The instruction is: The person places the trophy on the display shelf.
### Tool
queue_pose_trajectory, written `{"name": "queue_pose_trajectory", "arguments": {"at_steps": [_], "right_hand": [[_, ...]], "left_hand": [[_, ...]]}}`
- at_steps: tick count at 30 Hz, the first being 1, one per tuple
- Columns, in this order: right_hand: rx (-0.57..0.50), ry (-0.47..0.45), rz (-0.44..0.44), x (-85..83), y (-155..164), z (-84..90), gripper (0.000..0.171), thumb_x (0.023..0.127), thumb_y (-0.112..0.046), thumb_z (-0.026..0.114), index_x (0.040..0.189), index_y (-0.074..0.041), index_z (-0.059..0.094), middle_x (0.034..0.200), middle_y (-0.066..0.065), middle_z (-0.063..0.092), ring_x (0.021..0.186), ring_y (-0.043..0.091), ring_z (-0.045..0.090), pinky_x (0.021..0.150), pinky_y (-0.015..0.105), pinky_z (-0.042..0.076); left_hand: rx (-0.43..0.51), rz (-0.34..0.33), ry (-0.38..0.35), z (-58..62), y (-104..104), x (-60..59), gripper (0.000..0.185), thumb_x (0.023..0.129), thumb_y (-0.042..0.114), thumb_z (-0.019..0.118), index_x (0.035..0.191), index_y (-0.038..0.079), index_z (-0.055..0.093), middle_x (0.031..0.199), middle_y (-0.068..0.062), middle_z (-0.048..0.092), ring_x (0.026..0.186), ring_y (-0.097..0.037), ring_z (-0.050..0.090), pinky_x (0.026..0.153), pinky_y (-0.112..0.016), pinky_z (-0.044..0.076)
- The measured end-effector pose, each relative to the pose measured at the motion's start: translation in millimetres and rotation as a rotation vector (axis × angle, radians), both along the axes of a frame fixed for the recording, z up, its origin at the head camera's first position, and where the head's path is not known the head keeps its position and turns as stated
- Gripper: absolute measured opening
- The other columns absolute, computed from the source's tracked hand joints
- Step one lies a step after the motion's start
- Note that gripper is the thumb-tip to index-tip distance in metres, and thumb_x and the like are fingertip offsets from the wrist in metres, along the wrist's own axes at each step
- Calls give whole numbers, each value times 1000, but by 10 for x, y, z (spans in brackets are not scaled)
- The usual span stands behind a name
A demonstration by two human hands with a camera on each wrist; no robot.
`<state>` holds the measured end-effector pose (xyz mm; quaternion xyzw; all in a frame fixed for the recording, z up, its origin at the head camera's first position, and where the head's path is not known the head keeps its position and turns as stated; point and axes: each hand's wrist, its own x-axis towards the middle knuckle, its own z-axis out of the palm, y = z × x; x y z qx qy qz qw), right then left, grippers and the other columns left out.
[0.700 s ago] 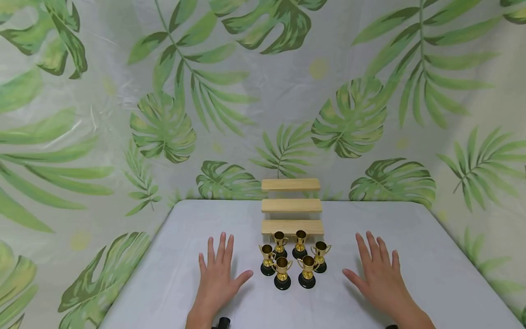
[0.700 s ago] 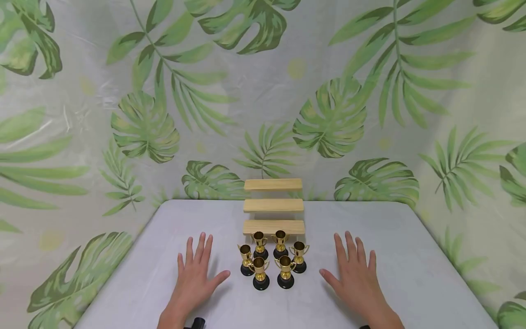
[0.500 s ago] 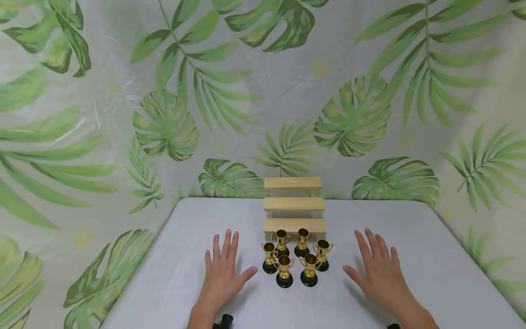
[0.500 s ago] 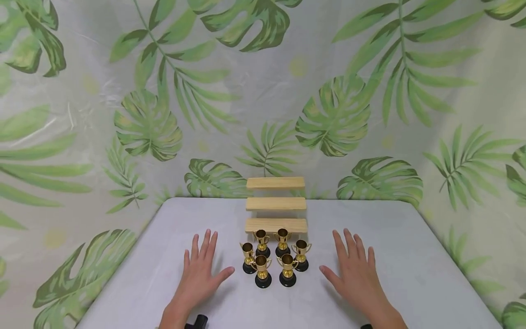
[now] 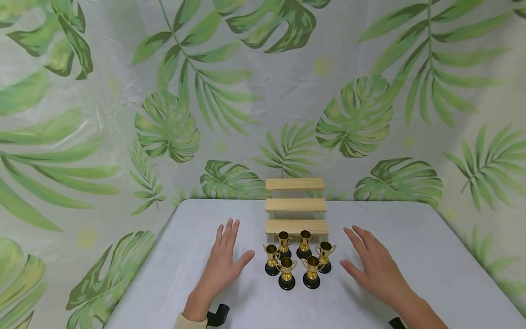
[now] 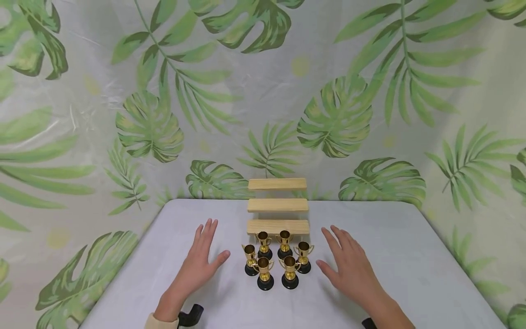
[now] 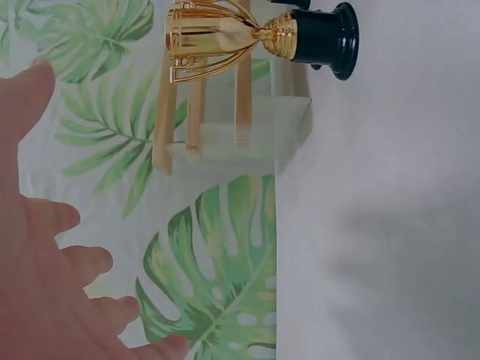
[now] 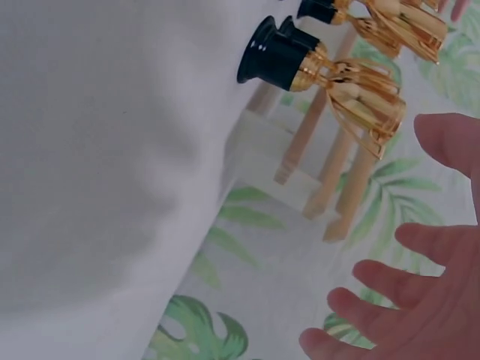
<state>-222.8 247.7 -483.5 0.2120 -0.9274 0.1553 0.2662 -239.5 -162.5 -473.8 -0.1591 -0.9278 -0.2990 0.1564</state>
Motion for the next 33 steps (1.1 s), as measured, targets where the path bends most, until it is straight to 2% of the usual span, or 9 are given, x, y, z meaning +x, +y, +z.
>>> {"name": "queue_pose_trajectory", "arguments": {"at_steps": [5, 9, 17, 25, 33], "right_hand": [[-6, -23, 4, -15, -27, 16, 81, 86, -37, 80, 154, -16, 41, 148, 17, 44, 130, 40, 45, 92, 64, 45], [-30, -34, 19, -45, -89, 55, 77, 86, -36, 80, 152, -16, 45, 146, 13, 47, 129, 36, 48, 90, 59, 50], [-52, -42, 30, -85, -198, 119, 74, 85, -32, 82, 150, -16, 48, 142, 8, 51, 125, 31, 53, 84, 53, 55], [-64, -9, 64, -129, -253, 119, 71, 84, -31, 83, 146, -14, 53, 136, 6, 56, 118, 29, 59, 79, 49, 57], [-52, -43, 70, -165, -316, 98, 64, 86, -31, 81, 143, -14, 56, 134, 6, 58, 117, 28, 61, 78, 47, 58]], "left_hand": [[116, -32, -19, 51, 33, -121, 85, 98, 58, 57, 163, 21, 17, 167, -7, 15, 152, -34, 8, 113, -67, 23], [237, -23, -55, 95, 62, -231, 77, 99, 51, 59, 161, 22, 24, 164, -8, 26, 149, -32, 23, 113, -61, 29], [511, -7, -131, 121, 164, -496, 54, 101, 40, 62, 150, 22, 49, 147, -10, 53, 134, -30, 49, 102, -54, 46], [696, -17, -243, 19, 235, -687, 46, 101, 36, 62, 144, 20, 56, 138, -11, 59, 127, -28, 56, 100, -48, 50], [820, 1, -383, -39, 309, -762, 42, 103, 30, 60, 142, 16, 57, 139, -17, 57, 121, -30, 59, 97, -47, 52]]}}
